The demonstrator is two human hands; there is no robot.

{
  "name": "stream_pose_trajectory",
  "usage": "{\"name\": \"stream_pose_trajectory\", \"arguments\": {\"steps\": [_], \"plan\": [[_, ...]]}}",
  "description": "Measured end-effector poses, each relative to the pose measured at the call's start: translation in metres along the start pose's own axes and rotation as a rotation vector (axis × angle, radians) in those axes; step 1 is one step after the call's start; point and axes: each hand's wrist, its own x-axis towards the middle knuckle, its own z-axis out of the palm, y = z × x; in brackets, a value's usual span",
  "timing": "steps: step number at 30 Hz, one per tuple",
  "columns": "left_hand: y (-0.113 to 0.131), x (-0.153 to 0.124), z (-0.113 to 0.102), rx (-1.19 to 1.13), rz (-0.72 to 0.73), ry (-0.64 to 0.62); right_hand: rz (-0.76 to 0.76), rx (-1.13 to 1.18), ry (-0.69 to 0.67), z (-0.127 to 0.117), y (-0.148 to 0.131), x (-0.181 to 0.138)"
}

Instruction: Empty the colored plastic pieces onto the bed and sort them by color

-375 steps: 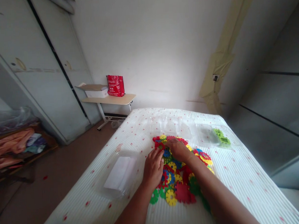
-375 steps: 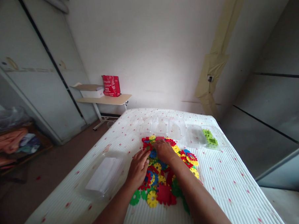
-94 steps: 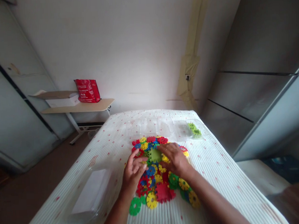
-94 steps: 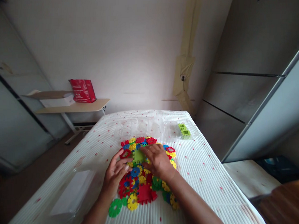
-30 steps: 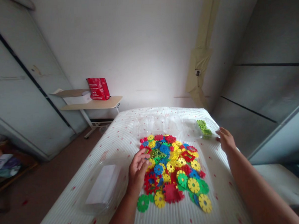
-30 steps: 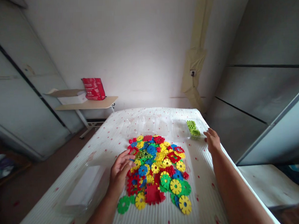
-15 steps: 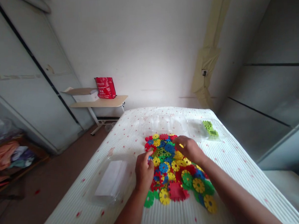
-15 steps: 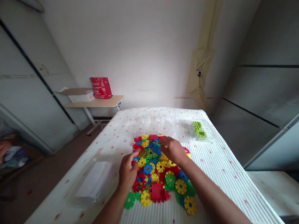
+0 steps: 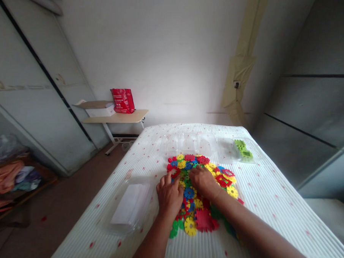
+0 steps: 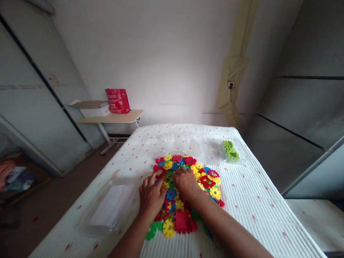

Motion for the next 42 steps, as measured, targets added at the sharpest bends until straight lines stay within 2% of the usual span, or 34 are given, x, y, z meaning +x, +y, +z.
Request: {"name": "stream_pose_trajectory", "arguments": {"steps": [7, 13, 15, 19, 23, 26, 29, 35, 37, 42], "plan": [[0.000, 0.000, 0.000, 0.000, -0.012, -0.004, 0.067, 0.045, 0.092, -0.007, 0.003, -0.008], [-0.002, 0.001, 0.000, -0.053, 0.020, 0.036, 0.306, 0.221, 0.115, -0.023, 0.015, -0.014], [-0.002, 0.002, 0.000, -0.060, 0.042, 0.051, 0.357, 0.333, 0.114, -0.027, 0.019, -0.016], [-0.004, 0.003, 0.000, -0.115, 0.091, 0.126, 0.348, 0.624, 0.197, -0.025, 0.027, -0.019], [-0.007, 0.004, 0.002, -0.343, 0.141, 0.245, 0.345, 1.019, 0.271, -0.017, 0.036, -0.018], [-0.009, 0.004, 0.004, -0.506, 0.120, 0.273, 0.373, 1.331, 0.274, -0.016, 0.040, -0.016], [-0.010, 0.004, 0.005, -0.618, 0.048, 0.225, 0.349, 1.512, 0.266, -0.018, 0.040, -0.016], [-0.009, 0.003, 0.005, -1.011, -0.198, -0.023, 0.315, 1.648, 0.290, -0.018, 0.034, -0.015], [-0.009, 0.004, 0.004, -1.114, -0.233, -0.046, 0.284, 1.643, 0.304, -0.015, 0.031, -0.015], [-0.007, 0.005, 0.000, -1.199, -0.297, -0.054, 0.178, 1.522, 0.280, -0.007, 0.020, -0.015]]}}
